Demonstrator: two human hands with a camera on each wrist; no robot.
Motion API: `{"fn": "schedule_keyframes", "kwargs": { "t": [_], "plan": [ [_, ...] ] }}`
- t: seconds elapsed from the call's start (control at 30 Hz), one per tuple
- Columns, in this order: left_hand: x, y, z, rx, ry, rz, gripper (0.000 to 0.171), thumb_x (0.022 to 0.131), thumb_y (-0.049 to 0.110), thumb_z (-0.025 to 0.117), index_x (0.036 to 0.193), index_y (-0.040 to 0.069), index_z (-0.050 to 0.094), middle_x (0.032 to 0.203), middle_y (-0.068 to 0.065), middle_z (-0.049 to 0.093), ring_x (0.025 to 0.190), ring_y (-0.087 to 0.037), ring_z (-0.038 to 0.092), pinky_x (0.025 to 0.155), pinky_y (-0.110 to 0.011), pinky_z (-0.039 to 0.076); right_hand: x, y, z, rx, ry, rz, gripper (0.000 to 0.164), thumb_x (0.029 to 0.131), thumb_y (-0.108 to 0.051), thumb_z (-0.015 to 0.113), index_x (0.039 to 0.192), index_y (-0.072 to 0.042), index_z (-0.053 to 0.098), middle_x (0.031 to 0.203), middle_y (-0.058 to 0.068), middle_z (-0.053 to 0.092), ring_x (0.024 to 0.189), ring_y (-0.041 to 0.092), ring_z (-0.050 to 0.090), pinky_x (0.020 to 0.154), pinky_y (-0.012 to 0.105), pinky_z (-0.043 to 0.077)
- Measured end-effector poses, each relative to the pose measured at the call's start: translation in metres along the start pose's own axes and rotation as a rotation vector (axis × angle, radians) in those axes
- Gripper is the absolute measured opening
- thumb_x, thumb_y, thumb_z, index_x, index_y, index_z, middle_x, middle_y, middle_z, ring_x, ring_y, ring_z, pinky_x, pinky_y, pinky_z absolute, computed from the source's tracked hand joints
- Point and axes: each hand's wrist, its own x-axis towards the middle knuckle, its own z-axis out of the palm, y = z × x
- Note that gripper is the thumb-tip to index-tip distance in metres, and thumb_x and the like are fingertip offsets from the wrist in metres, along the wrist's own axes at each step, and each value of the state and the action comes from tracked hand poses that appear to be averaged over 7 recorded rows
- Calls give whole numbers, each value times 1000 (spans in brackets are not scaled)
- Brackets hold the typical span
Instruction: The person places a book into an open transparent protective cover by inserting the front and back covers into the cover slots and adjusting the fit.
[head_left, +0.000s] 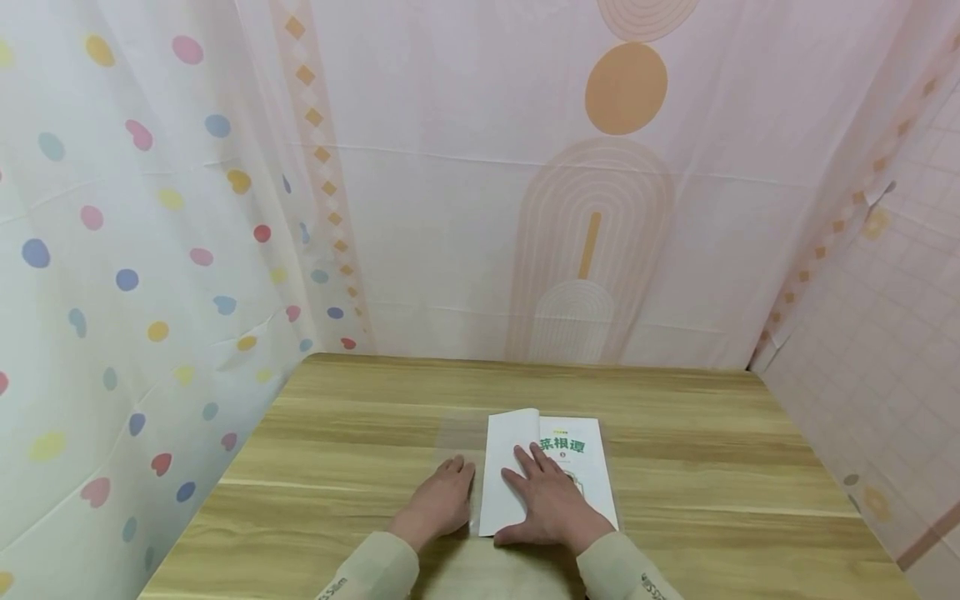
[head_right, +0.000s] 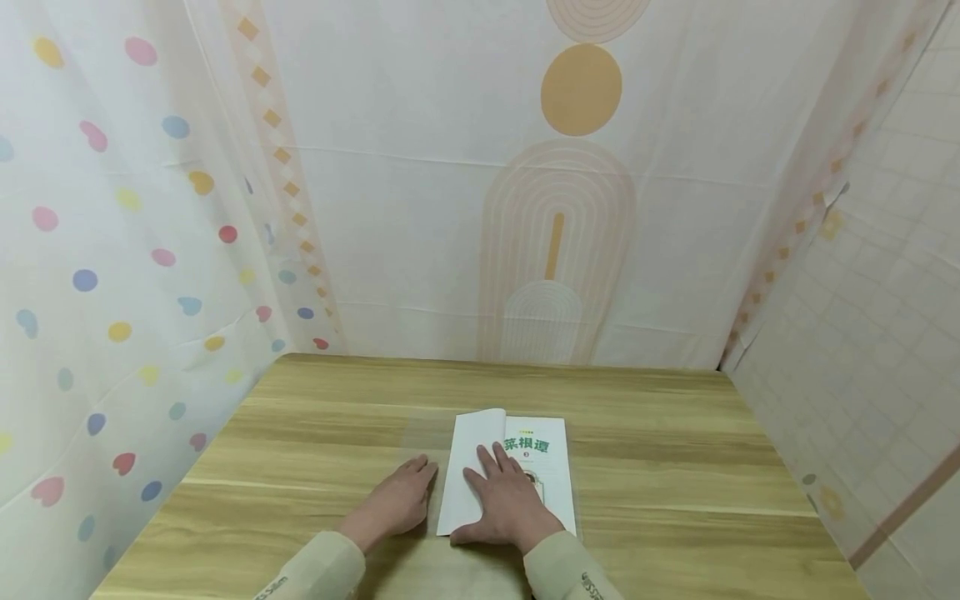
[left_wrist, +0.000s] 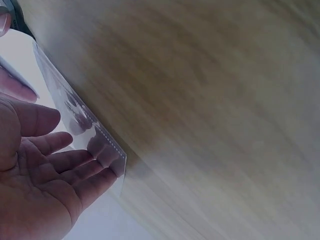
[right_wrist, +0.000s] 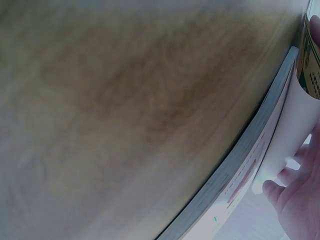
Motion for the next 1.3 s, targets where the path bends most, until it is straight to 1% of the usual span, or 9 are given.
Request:
{"fn": "schedule_keyframes", "kwargs": {
  "t": [0.23,0.5,0.6,0.77,0.93,1.03,1.17,1.23,1.3],
  "plan": [
    [2,-1,2,10,1,-2,45,86,3,51,129,-13,50,133,-34,49,123,-45,44,104,-52,40,0,1,0,12,-1,-7,96,65,-74,64,139,-15,51,154,17,32,140,38,18,107,57,34],
    [1,0,1,-12,17,-8,44,87,3,51,129,-12,51,133,-35,50,123,-45,44,104,-53,41,-1,3,-2,19,-11,-19,96,65,-75,64,140,-16,50,155,15,31,141,36,16,106,57,35],
    [1,0,1,-34,26,-5,43,88,3,49,128,-13,50,133,-36,49,122,-47,44,103,-55,41,-1,3,-3,20,-11,-26,96,65,-74,64,140,-16,50,155,15,31,141,36,16,105,58,36],
    [0,0,1,-36,52,9,43,87,4,51,126,-14,52,130,-37,51,120,-48,46,101,-56,42,-1,2,-4,-1,-8,-46,96,64,-75,64,140,-17,51,155,14,31,141,35,15,107,56,35],
    [0,1,1,-30,23,-14,44,88,8,53,128,-12,51,132,-35,50,122,-46,45,103,-55,41,-2,2,-3,-4,-8,-51,96,64,-74,66,139,-16,51,154,14,32,141,35,16,105,58,37],
    [1,2,-1,-42,-4,-41,48,91,15,55,130,-10,50,135,-35,48,124,-46,43,104,-55,40,-1,2,-3,5,-17,-38,95,65,-73,66,140,-17,51,155,14,31,141,35,15,105,58,36],
    [3,3,0,-53,-25,-66,61,90,33,60,133,-10,48,136,-35,46,125,-46,41,103,-57,40,-1,2,-3,16,-35,-21,95,65,-74,65,141,-17,49,156,13,29,142,34,14,105,59,36],
    [4,3,3,-31,-26,-67,68,88,40,62,133,-9,47,135,-34,47,124,-46,42,101,-57,42,-1,2,-3,16,-42,-19,96,65,-74,65,141,-18,49,156,13,28,142,34,13,105,59,36],
    [5,4,6,9,-21,-65,71,87,43,62,132,-9,47,132,-33,48,122,-45,43,98,-56,45,-1,2,-4,15,-45,-20,96,65,-74,65,141,-17,49,156,13,28,142,34,13,105,59,36]
  ]
}}
